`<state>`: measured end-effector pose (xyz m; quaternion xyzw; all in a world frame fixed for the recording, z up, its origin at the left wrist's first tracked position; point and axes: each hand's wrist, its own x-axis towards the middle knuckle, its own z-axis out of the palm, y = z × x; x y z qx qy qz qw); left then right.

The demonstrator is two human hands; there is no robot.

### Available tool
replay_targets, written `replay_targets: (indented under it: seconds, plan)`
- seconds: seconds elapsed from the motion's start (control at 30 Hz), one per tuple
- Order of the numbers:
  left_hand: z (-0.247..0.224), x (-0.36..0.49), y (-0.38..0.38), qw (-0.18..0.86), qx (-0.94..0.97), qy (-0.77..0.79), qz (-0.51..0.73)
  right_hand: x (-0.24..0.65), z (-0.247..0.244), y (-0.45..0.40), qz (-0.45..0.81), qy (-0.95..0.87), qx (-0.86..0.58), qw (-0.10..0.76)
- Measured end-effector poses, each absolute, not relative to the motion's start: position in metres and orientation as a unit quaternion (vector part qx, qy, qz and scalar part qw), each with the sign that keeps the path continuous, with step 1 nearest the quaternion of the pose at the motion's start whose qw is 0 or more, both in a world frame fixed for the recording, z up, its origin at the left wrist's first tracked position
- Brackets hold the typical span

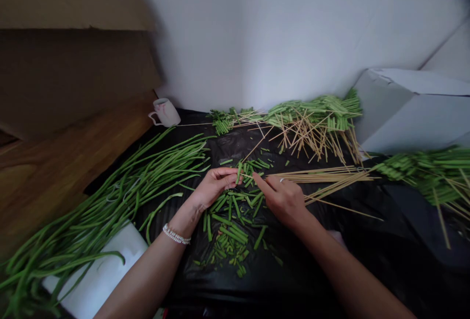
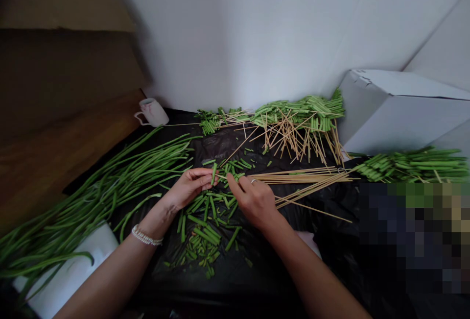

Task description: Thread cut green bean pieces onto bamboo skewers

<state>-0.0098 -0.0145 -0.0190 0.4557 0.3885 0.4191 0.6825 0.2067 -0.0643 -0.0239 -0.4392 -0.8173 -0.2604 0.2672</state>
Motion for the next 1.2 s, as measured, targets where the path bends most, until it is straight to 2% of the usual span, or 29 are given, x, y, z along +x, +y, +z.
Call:
replay_targets:
  seconds: [0.27,0.7,1.0,1.2]
  plan:
    - [-0.023,-0.012,-0.014,0.639,0.493,0.423,0.413,0.206,-0.024,-0.066,-0.251,-0.825,-0.440,0.251]
    - [-0.022,-0.011,-0.015,0.629,0.522,0.425,0.389,0.200,-0.020,-0.067,-0.235,-0.828,-0.440,0.255]
    - [-0.022,-0.010,-0.015,0.603,0.545,0.438,0.384,0.199,-0.020,-0.067,-0.225,-0.833,-0.416,0.286]
    - [-0.019,-0.008,-0.017,0.616,0.536,0.433,0.383,0.197,-0.018,-0.068,-0.225,-0.832,-0.443,0.247]
